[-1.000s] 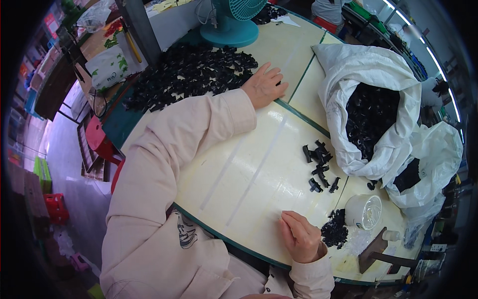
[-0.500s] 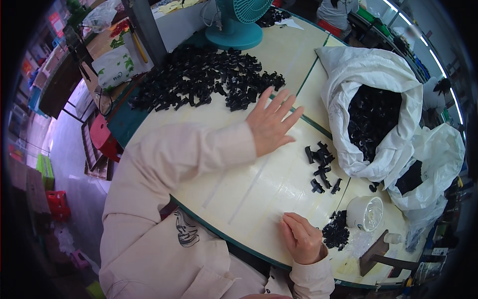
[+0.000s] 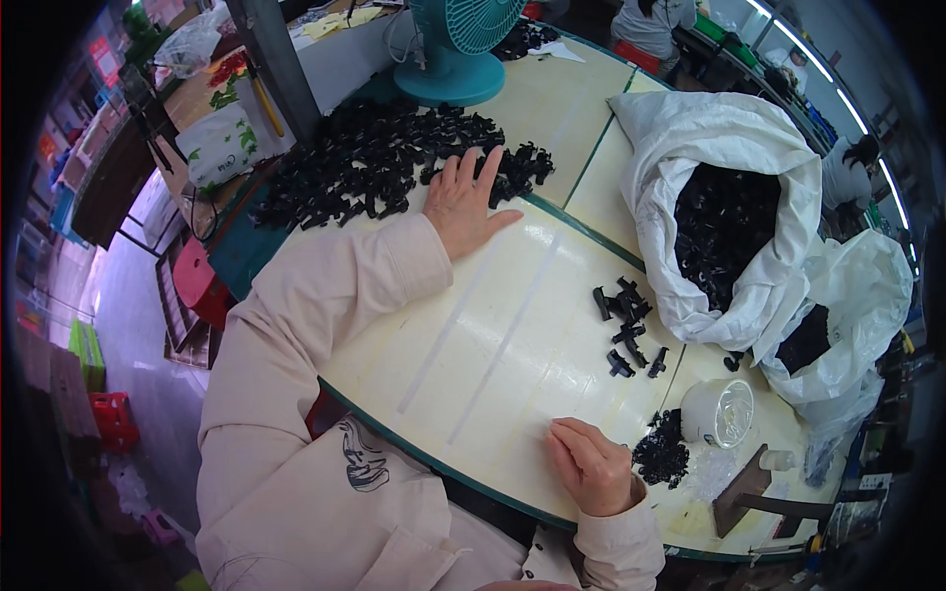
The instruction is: Assembling small black plastic parts by hand at a workbench.
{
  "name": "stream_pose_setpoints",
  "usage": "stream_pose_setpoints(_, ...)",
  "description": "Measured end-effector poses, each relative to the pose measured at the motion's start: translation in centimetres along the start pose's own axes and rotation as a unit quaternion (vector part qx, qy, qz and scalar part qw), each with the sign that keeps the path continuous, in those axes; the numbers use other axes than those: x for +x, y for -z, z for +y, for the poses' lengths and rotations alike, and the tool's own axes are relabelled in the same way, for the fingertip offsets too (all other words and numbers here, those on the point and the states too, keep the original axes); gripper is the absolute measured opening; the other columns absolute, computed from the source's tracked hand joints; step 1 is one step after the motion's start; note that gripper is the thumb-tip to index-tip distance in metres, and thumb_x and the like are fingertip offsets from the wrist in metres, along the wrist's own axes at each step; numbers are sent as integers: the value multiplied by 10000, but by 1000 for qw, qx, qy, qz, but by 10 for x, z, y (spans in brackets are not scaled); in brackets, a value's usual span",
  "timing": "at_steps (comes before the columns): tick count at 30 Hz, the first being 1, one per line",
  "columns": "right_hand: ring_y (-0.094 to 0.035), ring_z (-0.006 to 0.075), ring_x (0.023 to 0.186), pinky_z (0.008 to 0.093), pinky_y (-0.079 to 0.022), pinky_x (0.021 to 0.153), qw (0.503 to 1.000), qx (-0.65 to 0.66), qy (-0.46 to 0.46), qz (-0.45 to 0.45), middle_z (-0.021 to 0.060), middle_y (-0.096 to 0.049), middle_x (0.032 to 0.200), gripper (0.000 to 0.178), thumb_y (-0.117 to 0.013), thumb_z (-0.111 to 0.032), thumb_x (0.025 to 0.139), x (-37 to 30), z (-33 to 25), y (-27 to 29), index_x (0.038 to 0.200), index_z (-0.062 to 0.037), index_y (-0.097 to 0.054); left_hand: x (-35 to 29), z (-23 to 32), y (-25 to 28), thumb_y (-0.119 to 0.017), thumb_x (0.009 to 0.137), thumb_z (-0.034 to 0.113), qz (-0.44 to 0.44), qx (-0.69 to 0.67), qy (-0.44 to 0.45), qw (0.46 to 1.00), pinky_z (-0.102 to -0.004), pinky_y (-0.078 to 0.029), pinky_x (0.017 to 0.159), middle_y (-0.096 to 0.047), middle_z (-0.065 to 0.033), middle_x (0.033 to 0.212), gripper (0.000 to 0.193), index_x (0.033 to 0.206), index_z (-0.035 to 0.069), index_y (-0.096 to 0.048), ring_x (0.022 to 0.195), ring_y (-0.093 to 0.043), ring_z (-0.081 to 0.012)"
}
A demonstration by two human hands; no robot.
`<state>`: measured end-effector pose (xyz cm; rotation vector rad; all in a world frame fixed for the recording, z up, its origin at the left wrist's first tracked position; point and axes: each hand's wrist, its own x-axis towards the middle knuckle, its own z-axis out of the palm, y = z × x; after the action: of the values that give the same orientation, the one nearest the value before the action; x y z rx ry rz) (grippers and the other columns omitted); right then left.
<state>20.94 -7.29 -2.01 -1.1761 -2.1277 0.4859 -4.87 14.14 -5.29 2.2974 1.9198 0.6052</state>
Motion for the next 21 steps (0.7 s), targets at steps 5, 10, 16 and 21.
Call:
stream_pose_setpoints(5,-672,239,668,286,-558,588,1000,-3,-4,-1,118,-676,879,155,-723,-16,736,-2,-3,2,878,-1,-663,33,12,-15,-569,839,506,48,39,9,998,-493,-279,1024,-338,-232,1367,823,1433,53,-222,1250,-325,-378)
stream_pose_setpoints(10,-672,239,674,290,-561,593,1000,3,-10,-2,116,-674,869,153,-721,-16,737,1,-4,3,875,4,-658,63,11,-29,-571,822,547,104,121,22,987,-467,-338,949,-461,-181,1272,761,1375,71,-354,1190,-397,-338)
stream_pose_setpoints(16,-665,232,675,289,-556,585,999,-1,31,35,108,-665,874,140,-711,-33,746,1,6,-1,865,3,-647,94,-4,-54,-525,802,619,221,257,-41,940,-461,-368,886,-535,-110,1150,737,1330,113,-431,1102,-459,-290)
stream_pose_setpoints(21,-664,234,704,292,-556,598,999,-18,32,38,107,-662,896,166,-708,-20,740,-2,1,3,891,1,-642,82,8,-34,-576,817,530,238,269,-111,926,-461,-378,919,-544,-120,1157,673,1324,111,-432,1114,-470,-285)
